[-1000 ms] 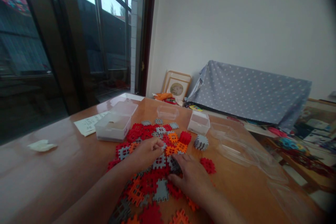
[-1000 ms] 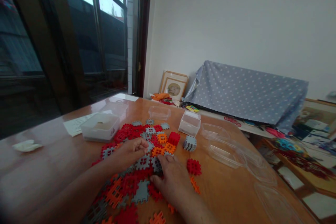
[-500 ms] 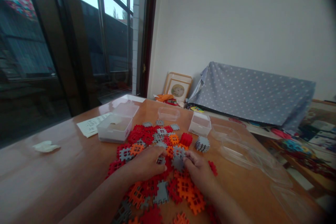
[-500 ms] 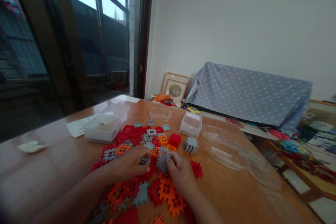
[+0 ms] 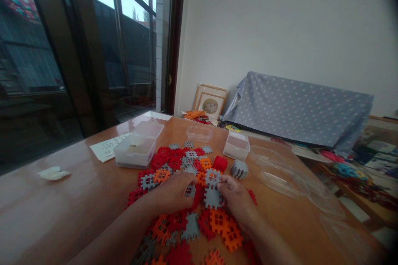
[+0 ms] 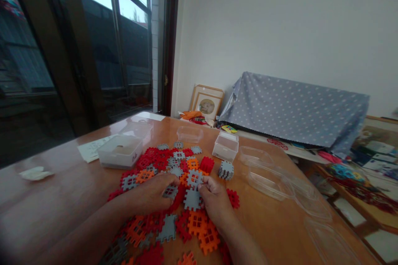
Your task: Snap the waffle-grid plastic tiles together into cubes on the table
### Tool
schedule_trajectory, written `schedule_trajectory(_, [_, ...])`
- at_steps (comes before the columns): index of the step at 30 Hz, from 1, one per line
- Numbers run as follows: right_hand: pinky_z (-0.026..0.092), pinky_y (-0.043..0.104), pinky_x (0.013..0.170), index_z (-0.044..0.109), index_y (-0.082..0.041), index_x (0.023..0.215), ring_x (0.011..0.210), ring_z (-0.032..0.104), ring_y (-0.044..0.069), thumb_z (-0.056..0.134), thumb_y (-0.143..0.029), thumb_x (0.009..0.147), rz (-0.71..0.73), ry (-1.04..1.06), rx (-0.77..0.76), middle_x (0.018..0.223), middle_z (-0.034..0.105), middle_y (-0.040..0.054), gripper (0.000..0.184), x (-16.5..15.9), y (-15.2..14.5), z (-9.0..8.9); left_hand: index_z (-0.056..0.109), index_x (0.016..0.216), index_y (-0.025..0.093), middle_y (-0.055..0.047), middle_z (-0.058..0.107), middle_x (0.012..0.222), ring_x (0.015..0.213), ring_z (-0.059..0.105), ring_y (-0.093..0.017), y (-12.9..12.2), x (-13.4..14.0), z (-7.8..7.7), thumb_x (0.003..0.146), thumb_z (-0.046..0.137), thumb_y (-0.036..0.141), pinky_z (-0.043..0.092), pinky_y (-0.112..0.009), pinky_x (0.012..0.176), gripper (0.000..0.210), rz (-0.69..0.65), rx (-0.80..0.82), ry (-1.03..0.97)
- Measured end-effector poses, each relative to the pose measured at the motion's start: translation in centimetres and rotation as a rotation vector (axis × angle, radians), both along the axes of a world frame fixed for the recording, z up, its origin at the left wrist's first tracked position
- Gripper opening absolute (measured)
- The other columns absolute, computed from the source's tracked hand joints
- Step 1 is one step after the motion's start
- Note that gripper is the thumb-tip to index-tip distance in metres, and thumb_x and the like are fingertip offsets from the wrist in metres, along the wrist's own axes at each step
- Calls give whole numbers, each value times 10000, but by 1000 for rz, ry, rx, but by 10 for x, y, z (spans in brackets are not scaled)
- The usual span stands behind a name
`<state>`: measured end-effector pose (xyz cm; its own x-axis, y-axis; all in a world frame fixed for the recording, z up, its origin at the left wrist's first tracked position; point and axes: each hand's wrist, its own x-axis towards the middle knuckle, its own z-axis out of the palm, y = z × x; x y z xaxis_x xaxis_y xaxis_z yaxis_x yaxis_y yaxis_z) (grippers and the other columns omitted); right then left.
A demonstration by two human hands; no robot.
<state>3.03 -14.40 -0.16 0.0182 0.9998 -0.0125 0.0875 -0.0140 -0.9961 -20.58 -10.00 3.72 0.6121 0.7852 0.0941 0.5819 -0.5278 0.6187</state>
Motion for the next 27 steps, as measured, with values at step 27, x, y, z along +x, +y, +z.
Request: schedule_trajectory(27, [456, 266, 538, 671, -245, 1125, 601, 610, 171, 680, -538, 797, 52, 45, -43, 785, 716, -2, 440, -16, -9, 16, 468, 1395, 262, -93, 560, 1365, 1261, 540, -268, 1, 13, 3, 751, 741, 248, 413, -424, 1103, 700, 112, 147, -331])
